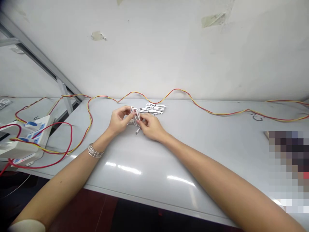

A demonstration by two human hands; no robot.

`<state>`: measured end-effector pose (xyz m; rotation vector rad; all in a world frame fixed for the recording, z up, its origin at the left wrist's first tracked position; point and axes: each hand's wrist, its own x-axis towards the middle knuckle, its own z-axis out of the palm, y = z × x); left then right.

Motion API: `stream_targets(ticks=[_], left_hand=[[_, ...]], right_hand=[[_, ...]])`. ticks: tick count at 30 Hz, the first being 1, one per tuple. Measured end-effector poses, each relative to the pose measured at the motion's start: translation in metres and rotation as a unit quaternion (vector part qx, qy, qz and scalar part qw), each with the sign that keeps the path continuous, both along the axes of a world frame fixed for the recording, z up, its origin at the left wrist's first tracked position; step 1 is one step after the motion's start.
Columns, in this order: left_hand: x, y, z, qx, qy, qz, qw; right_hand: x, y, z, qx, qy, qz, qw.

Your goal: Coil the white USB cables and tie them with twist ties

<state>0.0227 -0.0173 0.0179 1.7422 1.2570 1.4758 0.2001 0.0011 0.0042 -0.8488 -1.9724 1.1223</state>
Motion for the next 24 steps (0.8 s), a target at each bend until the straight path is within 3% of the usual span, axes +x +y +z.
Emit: stream_targets(ticks=[11,24], left_hand=[[0.0010,-0.0035,0.0074,-0.052,-0.129,-0.060,0.988],[0.0003,-0.0019,0.0028,-0.032,-0.098,-0.068,0.992]], right_hand=[[-0.0013,0.0004,-0.0031,-0.019,0.015,-0.036,0.999],[-0.0001,-0.0002,0.0000,-0.074,0.034,0.002,0.997]])
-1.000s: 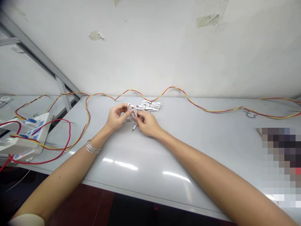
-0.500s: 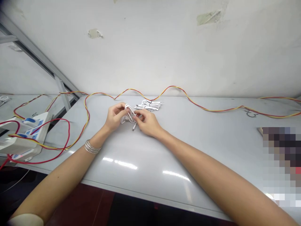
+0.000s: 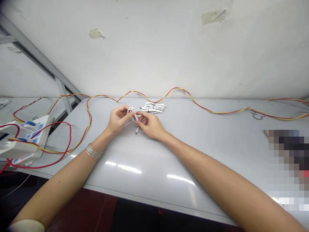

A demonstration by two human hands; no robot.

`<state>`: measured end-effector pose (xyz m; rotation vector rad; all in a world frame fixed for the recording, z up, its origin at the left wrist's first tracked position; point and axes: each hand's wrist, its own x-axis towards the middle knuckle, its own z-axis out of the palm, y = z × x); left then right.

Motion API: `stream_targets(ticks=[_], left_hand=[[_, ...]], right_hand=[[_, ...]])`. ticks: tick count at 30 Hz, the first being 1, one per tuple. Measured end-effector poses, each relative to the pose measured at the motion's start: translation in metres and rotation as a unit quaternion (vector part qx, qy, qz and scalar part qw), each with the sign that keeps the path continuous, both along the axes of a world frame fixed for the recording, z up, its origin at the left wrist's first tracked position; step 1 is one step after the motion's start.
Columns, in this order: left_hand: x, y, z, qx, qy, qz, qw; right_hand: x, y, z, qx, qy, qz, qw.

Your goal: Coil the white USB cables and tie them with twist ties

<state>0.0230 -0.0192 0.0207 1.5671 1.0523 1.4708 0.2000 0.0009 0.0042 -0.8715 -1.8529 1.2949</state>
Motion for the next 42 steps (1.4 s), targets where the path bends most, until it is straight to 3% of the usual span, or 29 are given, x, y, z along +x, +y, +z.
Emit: stream_targets(ticks=[12,19,25,31,36,42], left_hand=[[-0.0001,0.0017,-0.0015,0.001,0.008,0.040,0.999],[0.0007,0.0011,0.0005,-0.024,-0.026,-0.010,0.999],[0.0020,0.0016,0.0000,-0.035,-0.029,0.005,0.999],[0.0033,0.0023,-0.0014,-0.065,-0.041,0.022,0.997],[0.0041,0.0017,-0.0001,-0.058,-0.040,0.032,0.997],[0.0023,-0.0013,0.0032,-0.045,-0.033,0.020,0.998]], right_hand=[[-0.0003,0.0012,-0.0024,0.012,0.000,-0.001,1.000],[0.0010,0.0001,0.0013,0.009,-0.006,0.015,1.000],[-0.0004,0.0026,-0.0028,-0.024,0.024,0.001,0.999],[-0.0008,0.0027,-0.0040,-0.010,0.021,-0.043,0.999],[0.0004,0.0040,-0.0047,0.031,-0.003,-0.047,0.998],[0.0004,0.0031,-0.0011,-0.004,0.007,-0.018,1.000]])
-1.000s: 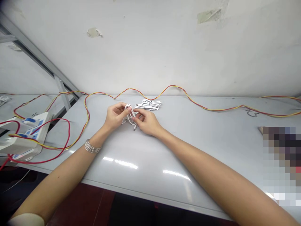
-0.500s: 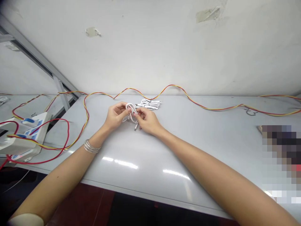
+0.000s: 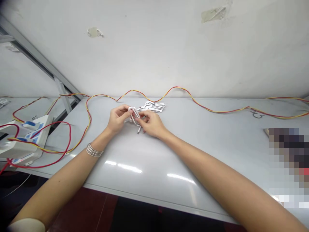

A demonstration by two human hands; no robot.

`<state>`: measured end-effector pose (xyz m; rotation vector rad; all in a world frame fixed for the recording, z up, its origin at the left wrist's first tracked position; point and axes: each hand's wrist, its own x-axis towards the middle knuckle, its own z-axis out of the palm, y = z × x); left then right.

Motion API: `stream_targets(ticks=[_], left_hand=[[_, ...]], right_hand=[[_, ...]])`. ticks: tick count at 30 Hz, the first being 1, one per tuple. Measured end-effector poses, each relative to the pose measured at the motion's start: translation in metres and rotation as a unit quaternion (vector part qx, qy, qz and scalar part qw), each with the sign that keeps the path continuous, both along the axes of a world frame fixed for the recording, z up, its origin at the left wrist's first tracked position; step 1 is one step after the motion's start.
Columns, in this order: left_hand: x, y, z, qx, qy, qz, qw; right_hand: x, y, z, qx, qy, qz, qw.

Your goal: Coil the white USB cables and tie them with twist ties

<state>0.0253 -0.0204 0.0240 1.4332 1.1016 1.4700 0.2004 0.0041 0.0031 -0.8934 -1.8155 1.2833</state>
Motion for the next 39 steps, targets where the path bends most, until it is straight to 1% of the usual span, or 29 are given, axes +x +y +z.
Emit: stream_targets(ticks=[1,3,6,8,10,14,16,19,24,26,29,31,35,39], left_hand=[[-0.001,0.000,0.000,0.007,0.000,0.006,1.000],[-0.004,0.002,0.000,0.030,-0.005,0.029,0.999],[-0.008,0.006,0.000,0.060,-0.023,0.071,0.995],[-0.011,0.008,0.001,0.069,-0.039,0.084,0.993],[-0.011,0.008,0.001,0.065,-0.057,0.082,0.993],[-0.009,0.007,0.003,0.051,-0.083,0.074,0.992],[-0.009,0.006,0.002,0.045,-0.102,0.070,0.991],[-0.009,0.007,0.002,0.039,-0.133,0.060,0.989],[-0.008,0.006,0.003,0.035,-0.150,0.031,0.988],[-0.008,0.006,0.003,0.036,-0.146,0.032,0.988],[-0.009,0.006,0.001,0.028,-0.111,0.045,0.992],[-0.008,0.005,0.000,0.034,-0.093,0.054,0.994],[-0.008,0.005,0.001,0.058,-0.070,0.061,0.994],[-0.007,0.005,0.002,0.060,-0.041,0.052,0.996]], right_hand=[[0.000,-0.001,0.001,0.000,0.010,-0.011,1.000],[-0.001,-0.002,0.001,0.014,0.030,-0.063,0.997],[-0.001,-0.002,-0.001,0.076,0.027,-0.154,0.985],[0.000,-0.001,-0.002,0.121,-0.006,-0.182,0.976],[0.000,0.000,-0.004,0.144,-0.052,-0.178,0.972],[-0.001,-0.001,-0.006,0.166,-0.138,-0.148,0.965],[-0.002,-0.002,-0.005,0.178,-0.162,-0.148,0.959],[-0.003,-0.002,-0.003,0.161,-0.168,-0.149,0.961],[-0.001,0.001,-0.001,0.097,-0.128,-0.157,0.974],[0.000,0.002,0.000,0.072,-0.096,-0.163,0.979],[0.002,0.000,0.001,0.051,-0.047,-0.168,0.983],[0.002,-0.001,0.000,0.059,-0.015,-0.170,0.984],[0.001,-0.005,-0.006,0.108,0.049,-0.154,0.981],[-0.001,-0.006,-0.009,0.134,0.072,-0.127,0.980]])
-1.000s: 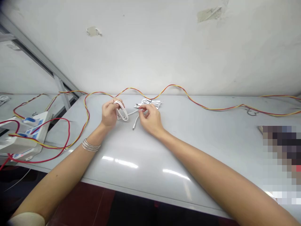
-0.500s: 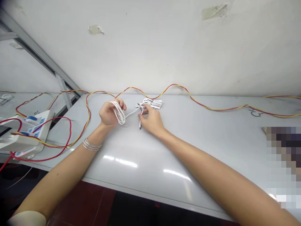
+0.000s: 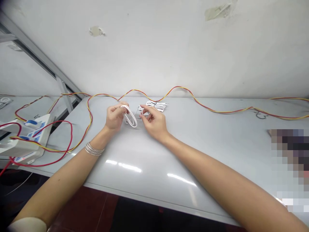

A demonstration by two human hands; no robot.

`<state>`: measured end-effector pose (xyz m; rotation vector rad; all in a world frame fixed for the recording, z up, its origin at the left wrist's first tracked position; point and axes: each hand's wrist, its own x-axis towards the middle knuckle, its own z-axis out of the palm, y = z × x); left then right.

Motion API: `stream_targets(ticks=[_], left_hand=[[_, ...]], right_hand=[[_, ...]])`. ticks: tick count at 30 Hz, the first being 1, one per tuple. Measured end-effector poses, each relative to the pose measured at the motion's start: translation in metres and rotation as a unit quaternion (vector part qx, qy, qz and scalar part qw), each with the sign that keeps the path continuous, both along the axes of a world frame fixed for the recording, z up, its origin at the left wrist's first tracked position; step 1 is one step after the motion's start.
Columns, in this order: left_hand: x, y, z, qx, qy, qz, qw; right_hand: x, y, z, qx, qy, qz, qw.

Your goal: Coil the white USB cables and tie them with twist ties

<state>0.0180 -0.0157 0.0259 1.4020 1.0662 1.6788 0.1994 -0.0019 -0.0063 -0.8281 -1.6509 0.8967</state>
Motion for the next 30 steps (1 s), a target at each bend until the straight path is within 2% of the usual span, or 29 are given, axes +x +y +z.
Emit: stream_targets(ticks=[6,10,13,16,18,20,25,28,30], left_hand=[[-0.002,-0.001,-0.004,-0.033,0.039,-0.043,0.998],[-0.004,-0.002,-0.004,-0.039,0.043,-0.094,0.994],[-0.004,-0.002,-0.003,-0.040,0.039,-0.126,0.990],[-0.004,-0.002,-0.004,-0.042,0.055,-0.122,0.990],[-0.003,-0.002,-0.005,-0.043,0.070,-0.097,0.992],[-0.002,-0.001,-0.005,-0.041,0.080,-0.042,0.995],[0.001,0.003,-0.002,-0.046,0.103,0.110,0.988],[0.003,0.002,0.000,-0.069,0.112,0.143,0.981],[0.005,0.000,0.001,-0.074,0.110,0.125,0.983]], right_hand=[[0.000,-0.002,0.006,0.006,-0.012,0.037,0.999],[0.001,-0.003,0.011,0.000,-0.003,0.042,0.999],[0.000,-0.002,0.011,-0.024,0.020,0.040,0.999],[-0.002,0.000,0.009,-0.072,0.070,0.043,0.994],[-0.003,0.002,0.007,-0.105,0.106,0.040,0.988],[-0.004,0.003,0.006,-0.115,0.129,0.039,0.984],[-0.004,0.000,0.006,-0.070,0.114,0.056,0.989],[-0.005,-0.006,0.005,-0.021,0.092,0.060,0.994],[-0.006,-0.010,0.005,0.025,0.077,0.067,0.994]])
